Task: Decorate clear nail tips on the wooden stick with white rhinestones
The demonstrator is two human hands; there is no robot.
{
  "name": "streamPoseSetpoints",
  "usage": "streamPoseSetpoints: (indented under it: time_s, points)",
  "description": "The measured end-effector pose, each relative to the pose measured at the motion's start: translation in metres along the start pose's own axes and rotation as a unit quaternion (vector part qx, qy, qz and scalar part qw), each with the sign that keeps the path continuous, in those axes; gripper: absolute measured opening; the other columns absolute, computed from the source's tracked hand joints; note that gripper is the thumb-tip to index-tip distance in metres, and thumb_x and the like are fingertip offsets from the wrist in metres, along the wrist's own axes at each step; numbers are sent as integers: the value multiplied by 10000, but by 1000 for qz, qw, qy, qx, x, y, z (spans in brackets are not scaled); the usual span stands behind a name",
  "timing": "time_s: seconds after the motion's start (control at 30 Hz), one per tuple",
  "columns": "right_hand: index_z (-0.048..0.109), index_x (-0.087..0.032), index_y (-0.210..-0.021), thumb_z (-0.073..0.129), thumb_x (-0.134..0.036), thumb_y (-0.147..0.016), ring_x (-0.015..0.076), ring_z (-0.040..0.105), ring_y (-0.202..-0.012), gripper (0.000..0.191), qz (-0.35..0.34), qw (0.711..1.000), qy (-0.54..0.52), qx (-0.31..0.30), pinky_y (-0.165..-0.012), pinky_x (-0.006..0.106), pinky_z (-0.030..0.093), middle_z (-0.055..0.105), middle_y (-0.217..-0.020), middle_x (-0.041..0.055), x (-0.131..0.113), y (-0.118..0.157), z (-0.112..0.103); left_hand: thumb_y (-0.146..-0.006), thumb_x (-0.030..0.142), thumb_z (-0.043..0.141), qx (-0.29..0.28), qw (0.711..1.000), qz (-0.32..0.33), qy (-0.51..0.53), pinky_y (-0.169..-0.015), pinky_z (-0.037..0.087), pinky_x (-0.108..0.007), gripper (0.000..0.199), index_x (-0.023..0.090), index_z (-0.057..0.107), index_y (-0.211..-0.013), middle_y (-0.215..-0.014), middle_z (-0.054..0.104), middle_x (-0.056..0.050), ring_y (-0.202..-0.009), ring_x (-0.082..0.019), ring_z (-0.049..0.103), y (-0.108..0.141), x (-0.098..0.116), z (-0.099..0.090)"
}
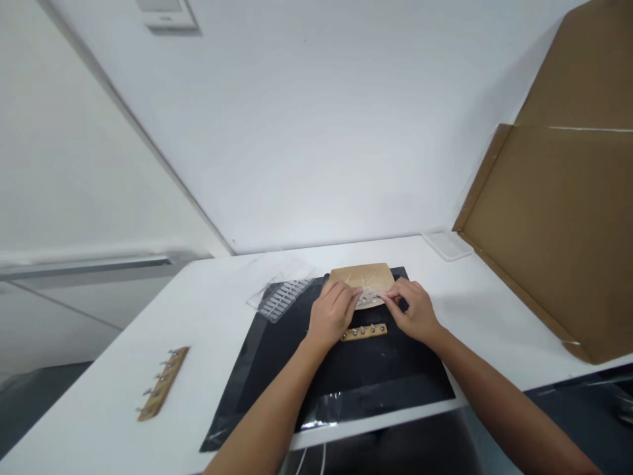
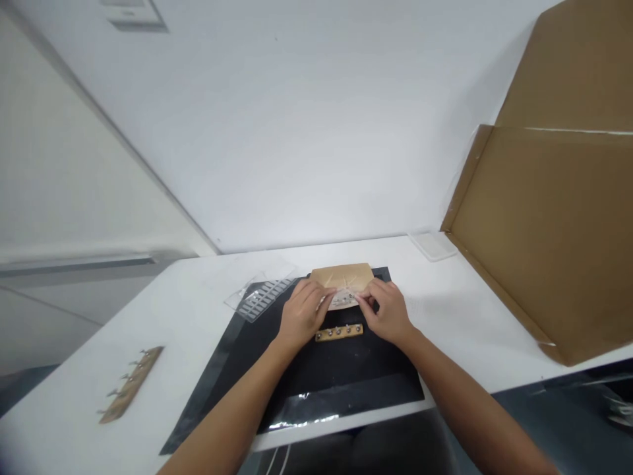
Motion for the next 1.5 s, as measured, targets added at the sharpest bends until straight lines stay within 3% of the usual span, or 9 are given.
streamPoseSetpoints:
  time_s: [0.2, 0.33, 0.6, 0.77, 1.07, 1.3, 1.5]
  points:
    - [581, -250, -859, 576, -215, -1030, 220, 636, -806, 174, 14, 997, -68, -44, -766, 389, 444, 679, -839, 38, -10, -1, 6, -1009, 95, 610, -36, 997, 12, 64, -881, 560, -368, 147, 183, 664, -1115, -929, 724, -61, -895, -208, 631, 4, -11, -1]
    - [615, -263, -912, 595, -194, -1010, 239, 658, -812, 122, 9, 995, -95, -25, -755, 416, 471, 704, -857, 50, -15, -2, 5, -998, 101, 610, -60, 995, -6, 83, -925, 575, -397, 176, 192, 664, -1139, -1009, 748, -87, -988, -229, 667, 5, -16, -2]
    - [613, -261, -920, 612, -210, -1009, 231, 648, -801, 103, 17, 992, -121, -3, -754, 409, 491, 680, -835, 38, 0, 0, 12, -1007, 118, 595, -85, 990, 49, 106, -1006, 597, -437, 196, 160, 666, -1185, -1080, 767, -105, -1064, -247, 702, -9, 14, -4]
    - [617, -272, -923, 625, -172, -983, 237, 657, -800, 117, 7, 994, -103, -22, -741, 411, 509, 691, -842, 36, -6, 5, 14, -1028, 116, 577, -50, 989, 46, 131, -982, 613, -431, 199, 161, 682, -1190, -1025, 783, -90, -972, -222, 734, -4, 16, -3]
    - [628, -298, -1012, 635, -85, -942, 240, 657, -757, 225, 0, 992, -119, -30, -639, 396, 531, 677, -830, 36, -15, 6, 18, -1001, 82, 612, -50, 981, -1, 186, -864, 624, -409, 240, 191, 658, -1209, -965, 796, -77, -839, -205, 726, 3, 2, 0]
    - [590, -297, -1010, 626, -93, -949, 249, 668, -760, 216, -35, 994, -96, -31, -638, 411, 532, 690, -830, 43, -24, 9, 18, -969, 69, 632, -56, 982, 9, 181, -937, 623, -405, 209, 180, 658, -1144, -1066, 801, -90, -968, -218, 726, 3, 5, -3]
    - [612, -288, -1130, 662, -152, -933, 268, 689, -852, 245, -36, 994, -51, -91, -770, 440, 524, 704, -916, 52, -22, 2, 18, -970, 67, 612, -53, 986, 35, 156, -969, 598, -419, 212, 179, 653, -1146, -1102, 796, -96, -1000, -231, 712, 2, 9, -3]
Point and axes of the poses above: each hand's wrist, its own y-axis away from the middle knuckle, its own z-axis out of the palm, x = y × z, the point moved 8 cm from there along -y, towards the middle knuckle
